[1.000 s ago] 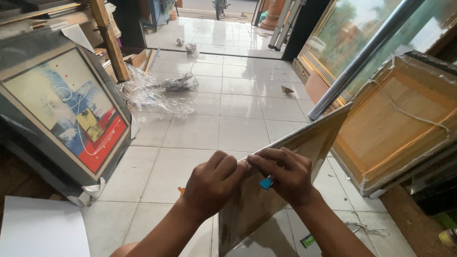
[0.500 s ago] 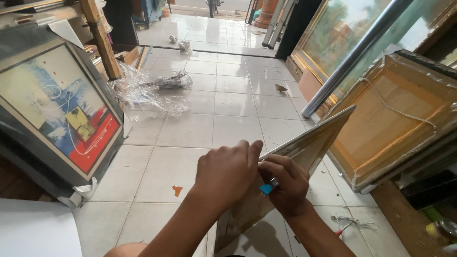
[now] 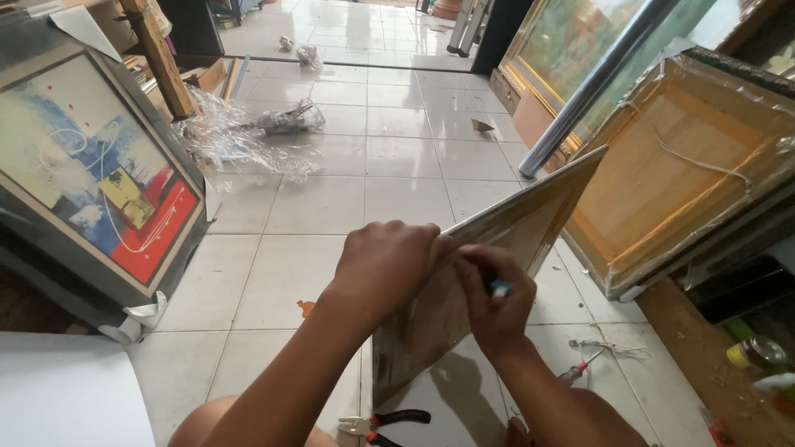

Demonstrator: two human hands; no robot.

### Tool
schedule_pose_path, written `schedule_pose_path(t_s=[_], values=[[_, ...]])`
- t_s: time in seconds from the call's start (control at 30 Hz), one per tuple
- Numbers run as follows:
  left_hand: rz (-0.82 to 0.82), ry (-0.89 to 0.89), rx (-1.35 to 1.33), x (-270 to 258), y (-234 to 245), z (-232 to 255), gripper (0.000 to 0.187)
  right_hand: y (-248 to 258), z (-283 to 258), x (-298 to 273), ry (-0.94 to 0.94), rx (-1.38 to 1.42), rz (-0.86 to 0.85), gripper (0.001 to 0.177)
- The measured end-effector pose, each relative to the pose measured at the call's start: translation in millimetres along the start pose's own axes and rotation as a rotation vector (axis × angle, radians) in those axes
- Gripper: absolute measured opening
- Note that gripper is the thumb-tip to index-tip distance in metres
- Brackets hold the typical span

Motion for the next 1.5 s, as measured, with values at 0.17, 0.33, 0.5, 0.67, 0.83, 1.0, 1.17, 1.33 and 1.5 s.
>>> schedule_pose_path(t_s=[0.17,0.33,0.5,0.67,0.83,1.0,1.17,1.33,1.5], values=[[-0.048,-0.040,0.038,1,-8,8,0.044,15,-1,17,-0.924,0.621,-0.152,0.039],[-0.071,0.025,-0.016,0,-6,6,0.049,23,-1,17,-1.016,0.813,-0.378,0.037],[-0.070,0.056,-0.044,-1,1,11,0.051,18,26,9,-1.126,0.814,-0.465,0.042],[-0.093,0.053,-0.050,0,-1,17,0.053,15,22,1,-0.824,0.569,-0.393,0.033],[-0.105,0.047,-0.012,1,-6,17,0.055,26,37,8,-0.295,-0.104,-0.370,0.034],[-0.135,0.005,-0.056,-1,4,27,0.053,28,54,12,-0.352,-0.182,-0.419,0.058],[-0.118,-0.003,-0.059,-2,3,28,0.052,26,52,9,-0.233,-0.212,-0.412,0.041],[-0.107,-0.027,-0.070,-1,6,29,0.052,26,45,10,-0.214,-0.247,-0.424,0.042],[-0.115,-0.025,-0.082,-2,11,31,0.050,26,37,9,-0.225,-0.260,-0.429,0.039]])
Point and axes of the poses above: each hand's wrist, its own x-axis towards the middle knuckle, its own y-axis out of the back of the hand, z = x × y, the point moved 4 cm from there along x, towards the middle knuckle, and after that the axes turned 14 degrees about -y, right-handed, at the moved point
